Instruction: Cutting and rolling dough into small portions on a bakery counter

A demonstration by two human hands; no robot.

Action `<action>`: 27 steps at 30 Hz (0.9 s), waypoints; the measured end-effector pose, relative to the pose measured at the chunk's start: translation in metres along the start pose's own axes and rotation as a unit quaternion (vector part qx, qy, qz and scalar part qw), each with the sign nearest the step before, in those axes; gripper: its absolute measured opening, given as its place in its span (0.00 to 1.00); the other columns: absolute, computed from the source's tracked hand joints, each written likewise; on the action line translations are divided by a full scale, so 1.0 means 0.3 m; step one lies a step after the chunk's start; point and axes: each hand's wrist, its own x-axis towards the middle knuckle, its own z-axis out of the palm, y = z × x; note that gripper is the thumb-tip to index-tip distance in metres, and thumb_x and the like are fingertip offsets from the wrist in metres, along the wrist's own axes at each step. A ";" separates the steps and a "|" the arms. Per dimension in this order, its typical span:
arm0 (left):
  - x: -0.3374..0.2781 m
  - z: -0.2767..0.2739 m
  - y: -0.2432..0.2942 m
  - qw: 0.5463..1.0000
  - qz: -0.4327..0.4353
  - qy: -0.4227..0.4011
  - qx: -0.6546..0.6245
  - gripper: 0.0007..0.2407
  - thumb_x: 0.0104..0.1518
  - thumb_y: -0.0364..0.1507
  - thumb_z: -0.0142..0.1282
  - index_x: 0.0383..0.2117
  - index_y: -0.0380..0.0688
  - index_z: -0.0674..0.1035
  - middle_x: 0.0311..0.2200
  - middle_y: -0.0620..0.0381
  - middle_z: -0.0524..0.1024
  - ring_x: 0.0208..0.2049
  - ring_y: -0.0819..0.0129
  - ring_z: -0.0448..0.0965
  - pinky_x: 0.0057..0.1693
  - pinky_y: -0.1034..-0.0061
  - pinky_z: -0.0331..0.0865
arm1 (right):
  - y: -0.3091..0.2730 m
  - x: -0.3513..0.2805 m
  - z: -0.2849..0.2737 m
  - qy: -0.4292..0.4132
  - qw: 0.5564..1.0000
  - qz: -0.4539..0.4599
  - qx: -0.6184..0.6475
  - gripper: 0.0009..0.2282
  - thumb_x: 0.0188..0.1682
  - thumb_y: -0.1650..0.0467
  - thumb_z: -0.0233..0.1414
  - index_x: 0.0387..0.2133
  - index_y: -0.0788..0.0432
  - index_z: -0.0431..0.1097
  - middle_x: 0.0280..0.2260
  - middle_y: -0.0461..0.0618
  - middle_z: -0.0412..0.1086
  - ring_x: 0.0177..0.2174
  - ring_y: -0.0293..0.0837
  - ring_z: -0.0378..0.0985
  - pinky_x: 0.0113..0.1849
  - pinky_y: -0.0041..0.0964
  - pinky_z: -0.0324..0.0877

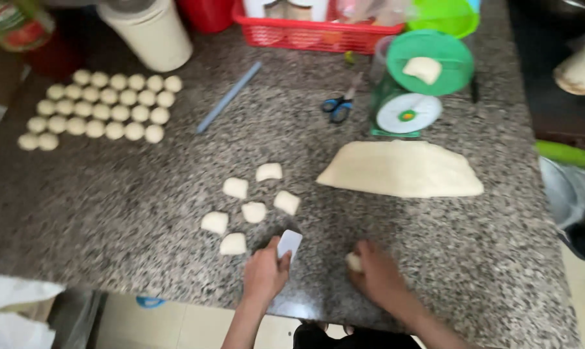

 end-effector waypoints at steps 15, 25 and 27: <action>-0.063 0.124 0.270 0.990 -0.033 0.085 0.110 0.08 0.79 0.39 0.51 0.57 0.58 0.77 0.38 0.47 0.92 0.37 0.34 0.96 0.45 0.36 0.88 | 0.113 0.136 -1.020 0.413 0.892 -0.156 0.093 0.28 0.63 0.58 0.66 0.76 0.49 0.71 0.55 0.58 0.74 0.48 0.59 0.80 0.38 0.57 0.76; -0.115 0.299 0.353 0.991 -0.069 0.081 0.075 0.13 0.82 0.40 0.54 0.65 0.53 0.82 0.31 0.60 0.93 0.24 0.69 0.94 0.29 0.75 0.88 | 0.029 0.536 -1.449 0.317 0.934 -0.130 -0.104 0.33 0.66 0.36 0.41 0.66 0.32 0.85 0.64 0.65 0.68 0.64 0.73 0.63 0.66 0.75 0.51; -0.127 0.289 0.464 0.992 -0.003 0.112 -0.062 0.18 0.79 0.39 0.56 0.70 0.51 0.80 0.44 0.50 0.98 0.26 0.58 1.00 0.31 0.67 0.97 | 0.051 0.588 -1.443 0.372 0.892 -0.205 -0.153 0.22 0.68 0.46 0.60 0.55 0.47 0.86 0.59 0.63 0.73 0.62 0.69 0.68 0.67 0.72 0.51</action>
